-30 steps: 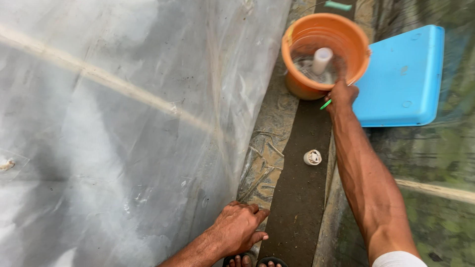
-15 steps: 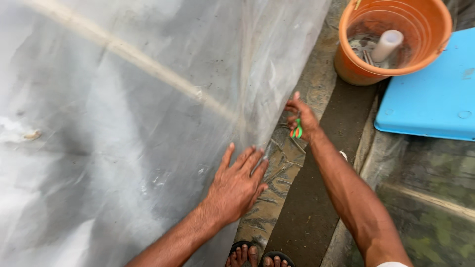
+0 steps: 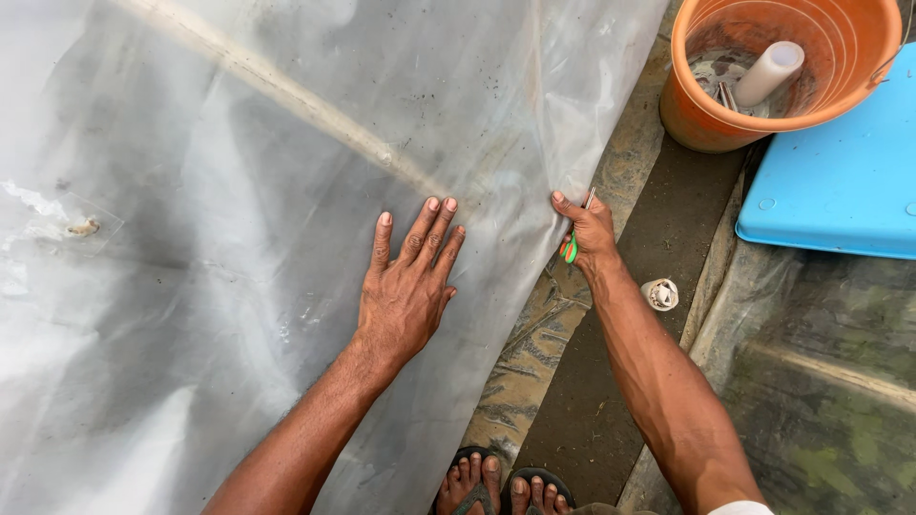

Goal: The person repairs a hole in a translucent plastic sheet by applying pieces of white adhesive tape. They use scissors to cut the tape and smooth it over the damaged area, occasionally moving a nearby bucket and tray to access the work surface.

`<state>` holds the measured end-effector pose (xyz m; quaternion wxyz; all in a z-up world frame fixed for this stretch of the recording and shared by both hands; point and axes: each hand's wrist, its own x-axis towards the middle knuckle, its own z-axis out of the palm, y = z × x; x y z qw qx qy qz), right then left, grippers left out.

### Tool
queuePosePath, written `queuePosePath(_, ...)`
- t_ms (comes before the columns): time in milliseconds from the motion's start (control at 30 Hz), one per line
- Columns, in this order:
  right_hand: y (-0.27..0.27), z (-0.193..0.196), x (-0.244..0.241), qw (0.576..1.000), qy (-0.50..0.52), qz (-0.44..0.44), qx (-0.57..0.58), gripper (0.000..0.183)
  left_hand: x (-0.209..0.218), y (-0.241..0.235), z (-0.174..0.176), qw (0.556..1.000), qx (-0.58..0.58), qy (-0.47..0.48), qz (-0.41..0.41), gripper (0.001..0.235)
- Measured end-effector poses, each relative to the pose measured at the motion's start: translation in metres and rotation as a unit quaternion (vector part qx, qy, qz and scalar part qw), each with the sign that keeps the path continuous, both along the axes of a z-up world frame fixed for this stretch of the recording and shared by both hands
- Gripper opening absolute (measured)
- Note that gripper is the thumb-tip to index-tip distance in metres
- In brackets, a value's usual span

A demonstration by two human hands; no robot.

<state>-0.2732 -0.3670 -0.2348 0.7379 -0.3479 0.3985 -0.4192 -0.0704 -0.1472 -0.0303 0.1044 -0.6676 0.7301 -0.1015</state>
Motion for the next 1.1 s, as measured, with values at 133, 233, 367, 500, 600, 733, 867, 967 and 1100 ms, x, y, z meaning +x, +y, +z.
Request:
queuePosePath(133,0.014,0.002,0.013,0.994,-0.091,-0.026,0.052,0.038,-0.005,-0.007,0.008,1.0,-0.011,0.011,-0.006,0.073)
queuePosePath(233,0.023,0.001,0.033,0.997,-0.042,-0.065,0.031,0.046,-0.006,-0.018,0.018,0.998,-0.05,-0.023,-0.016,0.079)
queuePosePath(367,0.029,-0.008,0.046,0.963,0.232,-0.126,-0.051,0.058,0.001,-0.044,0.019,0.995,-0.065,-0.079,0.003,0.087)
queuePosePath(500,0.024,-0.013,0.049,0.917,0.358,-0.159,-0.076,0.057,0.001,-0.053,0.01,0.978,-0.058,-0.2,-0.002,0.087)
queuePosePath(600,0.023,-0.014,0.05,0.895,0.414,-0.155,-0.065,0.061,0.0,-0.056,0.001,0.97,-0.045,-0.239,-0.002,0.086)
queuePosePath(733,0.017,-0.014,0.051,0.873,0.464,-0.139,-0.059,0.064,0.001,-0.061,-0.008,0.968,-0.052,-0.247,-0.006,0.085)
queuePosePath(867,0.023,-0.023,0.043,0.863,0.48,-0.139,-0.068,0.062,-0.001,-0.059,-0.018,0.967,-0.056,-0.249,-0.009,0.084)
queuePosePath(967,0.019,-0.024,0.043,0.87,0.464,-0.151,-0.077,0.062,-0.005,-0.062,-0.022,0.968,-0.056,-0.245,-0.009,0.084)
queuePosePath(1100,0.021,-0.033,0.043,0.874,0.455,-0.156,-0.069,0.063,-0.006,-0.062,-0.031,0.966,-0.053,-0.254,-0.009,0.082)
